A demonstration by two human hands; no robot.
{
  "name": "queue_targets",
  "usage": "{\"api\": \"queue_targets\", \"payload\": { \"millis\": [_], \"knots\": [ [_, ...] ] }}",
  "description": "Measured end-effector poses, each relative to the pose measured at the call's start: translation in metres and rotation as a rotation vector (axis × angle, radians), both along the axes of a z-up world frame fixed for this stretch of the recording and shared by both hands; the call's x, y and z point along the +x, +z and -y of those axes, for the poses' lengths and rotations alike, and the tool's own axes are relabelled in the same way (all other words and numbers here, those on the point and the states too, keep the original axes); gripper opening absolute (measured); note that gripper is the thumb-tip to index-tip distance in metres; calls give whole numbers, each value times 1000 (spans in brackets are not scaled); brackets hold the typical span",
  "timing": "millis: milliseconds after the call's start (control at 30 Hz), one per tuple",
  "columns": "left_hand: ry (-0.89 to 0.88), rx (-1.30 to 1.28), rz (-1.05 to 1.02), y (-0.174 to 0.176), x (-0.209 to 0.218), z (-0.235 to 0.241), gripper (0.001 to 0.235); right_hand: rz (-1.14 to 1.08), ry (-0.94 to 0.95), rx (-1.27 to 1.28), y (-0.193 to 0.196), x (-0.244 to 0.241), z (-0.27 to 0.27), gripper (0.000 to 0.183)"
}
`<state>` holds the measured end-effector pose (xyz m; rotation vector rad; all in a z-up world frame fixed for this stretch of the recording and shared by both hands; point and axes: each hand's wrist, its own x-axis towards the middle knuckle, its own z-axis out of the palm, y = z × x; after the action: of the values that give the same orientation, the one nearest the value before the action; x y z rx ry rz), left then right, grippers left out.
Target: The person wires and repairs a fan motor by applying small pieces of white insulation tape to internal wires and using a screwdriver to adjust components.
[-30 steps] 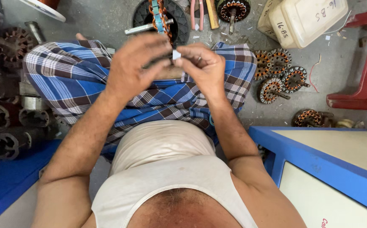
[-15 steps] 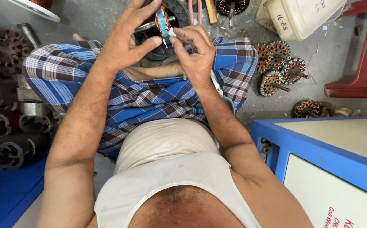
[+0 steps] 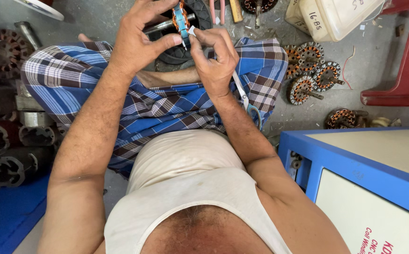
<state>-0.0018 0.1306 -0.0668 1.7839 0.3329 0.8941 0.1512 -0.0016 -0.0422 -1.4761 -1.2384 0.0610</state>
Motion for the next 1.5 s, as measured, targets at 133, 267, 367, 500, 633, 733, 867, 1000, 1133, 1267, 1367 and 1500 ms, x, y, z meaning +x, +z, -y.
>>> {"api": "queue_targets", "payload": {
  "millis": [133,267,367,500,633,733,867,1000,1133,1267,1367,1500],
  "knots": [
    [0,-11,-25,-2,0,-2,62,58,21,-56,6,6,0,17],
    [-58,-27,-4,2,-5,-7,54,103,77,-66,15,9,0,18],
    [-112,-133,1,6,-4,-12,51,152,112,-52,19,11,-2,20],
    [-66,-191,-37,10,0,-14,46,191,176,-79,24,18,-4,23],
    [-38,-146,-19,13,1,-14,45,264,244,-111,28,27,-5,23],
    [-29,-136,-6,15,1,-14,45,291,279,-137,32,33,-8,22],
    [13,-70,-28,16,0,-14,46,300,267,-215,38,34,-6,20],
    [27,-51,-24,14,1,-13,44,331,239,-284,45,35,-13,14],
    [53,-27,-48,14,2,-14,44,256,192,-412,59,28,-14,13],
    [97,16,-74,16,1,-13,45,200,107,-549,71,18,-16,13],
    [101,40,-76,18,0,-14,46,233,61,-598,77,12,-20,14],
    [123,57,-91,19,2,-14,47,241,40,-631,81,9,-22,13]
  ]
}}
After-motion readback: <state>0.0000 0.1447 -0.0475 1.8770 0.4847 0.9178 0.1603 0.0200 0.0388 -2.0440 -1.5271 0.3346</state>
